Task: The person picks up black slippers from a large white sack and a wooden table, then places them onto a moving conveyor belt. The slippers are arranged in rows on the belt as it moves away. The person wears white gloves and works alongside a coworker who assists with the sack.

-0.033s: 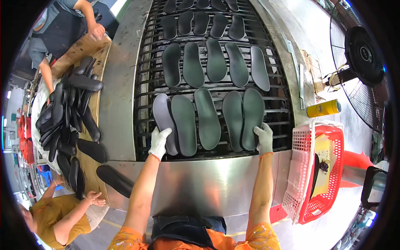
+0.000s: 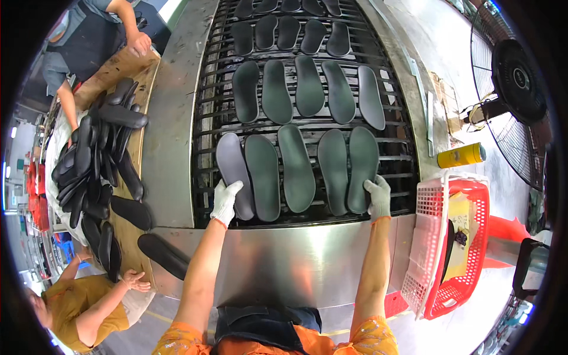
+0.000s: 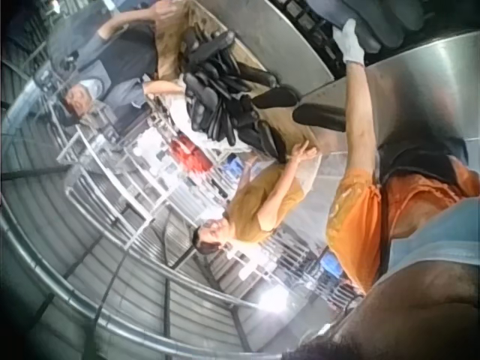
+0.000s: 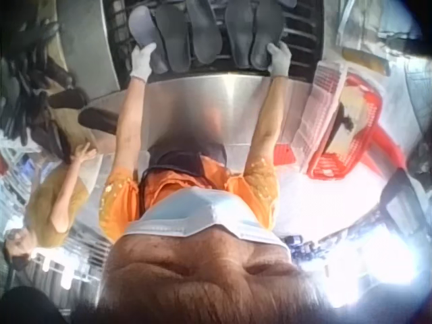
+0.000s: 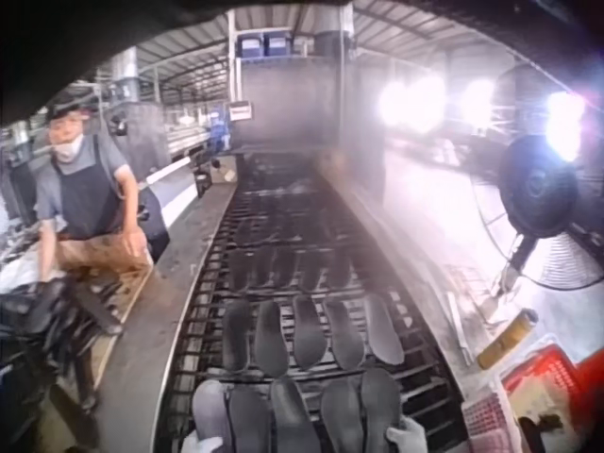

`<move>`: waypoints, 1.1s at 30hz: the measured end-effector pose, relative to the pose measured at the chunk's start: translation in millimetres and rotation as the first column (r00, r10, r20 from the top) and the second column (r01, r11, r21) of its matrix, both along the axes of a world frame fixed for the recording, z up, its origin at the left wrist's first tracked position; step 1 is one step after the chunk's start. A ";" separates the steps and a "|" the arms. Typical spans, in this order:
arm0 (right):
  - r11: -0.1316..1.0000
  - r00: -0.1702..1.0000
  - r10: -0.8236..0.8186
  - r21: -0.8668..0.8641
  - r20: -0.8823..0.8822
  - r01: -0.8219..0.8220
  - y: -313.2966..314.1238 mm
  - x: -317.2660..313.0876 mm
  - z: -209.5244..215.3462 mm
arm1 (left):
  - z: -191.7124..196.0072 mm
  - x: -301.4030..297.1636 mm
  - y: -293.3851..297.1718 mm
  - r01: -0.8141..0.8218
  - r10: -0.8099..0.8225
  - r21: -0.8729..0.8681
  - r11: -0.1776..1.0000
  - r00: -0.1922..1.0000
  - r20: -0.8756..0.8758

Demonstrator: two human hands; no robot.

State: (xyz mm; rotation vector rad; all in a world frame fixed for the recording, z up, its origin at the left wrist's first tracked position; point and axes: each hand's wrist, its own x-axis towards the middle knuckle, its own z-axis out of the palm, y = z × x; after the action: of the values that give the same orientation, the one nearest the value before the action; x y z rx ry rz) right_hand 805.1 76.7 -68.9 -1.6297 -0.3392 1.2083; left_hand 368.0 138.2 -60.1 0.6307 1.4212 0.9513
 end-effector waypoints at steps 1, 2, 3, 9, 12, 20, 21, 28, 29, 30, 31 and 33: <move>1.000 1.000 -0.014 -0.014 0.026 0.015 -2.2 8.6 -3.0 | 2.7 -2.5 0.9 -0.006 0.006 -0.009 1.000 1.000 -0.013; 1.000 0.997 0.007 -0.029 0.081 -0.004 -1.6 11.2 -3.6 | 3.6 -10.3 0.9 -0.020 0.019 -0.007 1.000 1.000 -0.008; 0.998 0.984 0.050 -0.049 0.171 -0.043 -3.1 19.7 -7.1 | 3.0 -15.3 1.3 -0.030 0.030 -0.005 1.000 1.000 0.008; 0.990 0.847 0.080 -0.144 0.526 -0.003 -9.5 28.8 -11.8 | -20.6 -23.2 0.1 -0.039 0.039 0.018 0.999 0.999 0.015; 0.972 0.560 0.175 -0.233 0.810 0.033 -11.2 5.9 -20.1 | -37.0 -32.8 -1.7 0.038 -0.037 0.063 0.997 0.999 -0.018; 0.979 0.334 0.203 -0.195 0.920 -0.057 -40.8 -124.2 27.7 | 0.6 -31.0 -9.7 0.150 -0.073 0.121 0.981 0.870 -0.487; 0.978 0.242 0.165 -0.127 0.956 -0.165 -47.8 -136.3 20.3 | 8.9 -30.4 -16.0 0.096 -0.038 0.118 0.988 0.906 -0.422; 0.605 0.316 0.417 -0.001 0.852 -0.796 -77.1 -309.2 58.6 | 45.7 -126.4 -112.2 -0.074 0.325 0.386 0.920 0.696 -0.640; 0.542 0.310 0.498 -0.011 0.810 -0.840 -81.4 -337.1 69.5 | 50.2 -148.9 -129.2 -0.080 0.418 0.458 0.886 0.569 -0.708; 0.444 0.263 0.557 -0.015 0.788 -0.896 -85.2 -357.4 59.3 | 53.6 -166.6 -143.2 -0.070 0.502 0.528 0.846 0.436 -0.747; 0.340 0.211 0.608 -0.011 0.765 -0.941 -86.8 -378.7 47.6 | 58.5 -179.6 -156.3 -0.149 0.574 0.560 0.815 0.334 -0.748; 0.239 0.034 0.678 -0.177 0.734 -0.955 -91.5 -428.7 53.3 | 61.6 -209.8 -184.1 -0.183 0.476 0.458 0.870 0.068 -0.877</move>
State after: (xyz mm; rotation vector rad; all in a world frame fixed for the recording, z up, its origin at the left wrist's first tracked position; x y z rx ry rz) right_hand 376.4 -14.8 -15.6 -1.3843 -2.2643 1.0856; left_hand 158.2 -46.0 1.5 1.2981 2.8291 1.0980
